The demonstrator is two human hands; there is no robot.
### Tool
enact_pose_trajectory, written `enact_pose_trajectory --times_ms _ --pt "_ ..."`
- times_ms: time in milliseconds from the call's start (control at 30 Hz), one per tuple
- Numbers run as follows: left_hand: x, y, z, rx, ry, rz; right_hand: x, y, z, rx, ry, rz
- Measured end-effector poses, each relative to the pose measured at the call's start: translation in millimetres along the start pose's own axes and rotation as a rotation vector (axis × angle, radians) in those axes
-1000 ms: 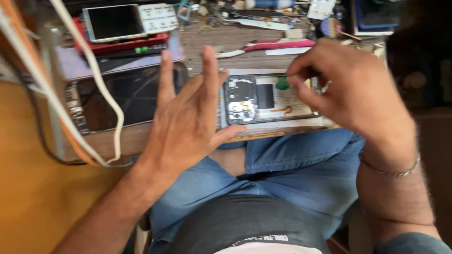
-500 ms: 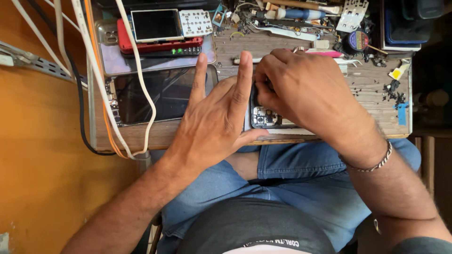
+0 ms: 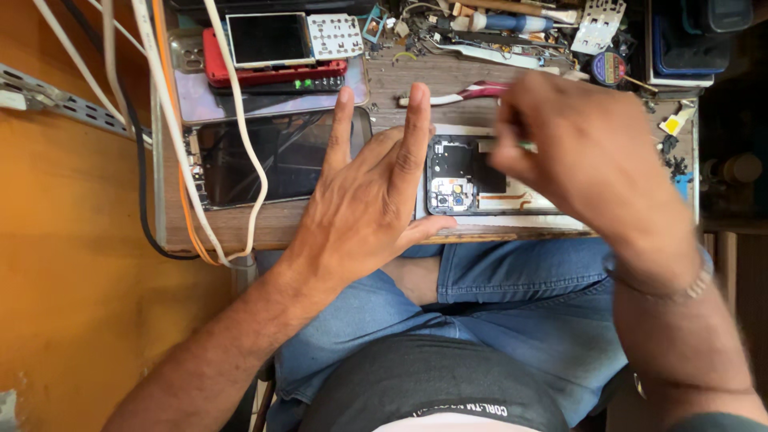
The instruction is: The person uses a small screwdriver to remove screws from a disassembled smartphone on a cluttered workbench. They then pick up a second smartphone, remove its SIM tray, and place it on the table.
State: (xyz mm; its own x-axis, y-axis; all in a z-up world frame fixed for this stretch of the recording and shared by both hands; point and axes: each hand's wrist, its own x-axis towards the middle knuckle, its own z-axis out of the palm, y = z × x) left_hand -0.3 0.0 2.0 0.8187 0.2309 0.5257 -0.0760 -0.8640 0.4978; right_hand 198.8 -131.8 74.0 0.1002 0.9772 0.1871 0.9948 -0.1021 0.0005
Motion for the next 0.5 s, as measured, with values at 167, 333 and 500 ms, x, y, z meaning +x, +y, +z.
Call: enact_pose_trajectory --times_ms 167,333,500 --pt "0.0 -0.3 0.5 0.011 0.000 0.003 -43.9 23.6 -13.7 -0.135 -0.102 0.256" --pt "-2.0 -1.4 1.6 -0.015 0.002 0.005 -73.9 34.2 -10.2 -0.210 -0.198 0.394" --pt "-1.8 0.2 1.8 0.006 -0.010 -0.019 -71.9 32.6 -14.8 -0.176 -0.145 0.366"
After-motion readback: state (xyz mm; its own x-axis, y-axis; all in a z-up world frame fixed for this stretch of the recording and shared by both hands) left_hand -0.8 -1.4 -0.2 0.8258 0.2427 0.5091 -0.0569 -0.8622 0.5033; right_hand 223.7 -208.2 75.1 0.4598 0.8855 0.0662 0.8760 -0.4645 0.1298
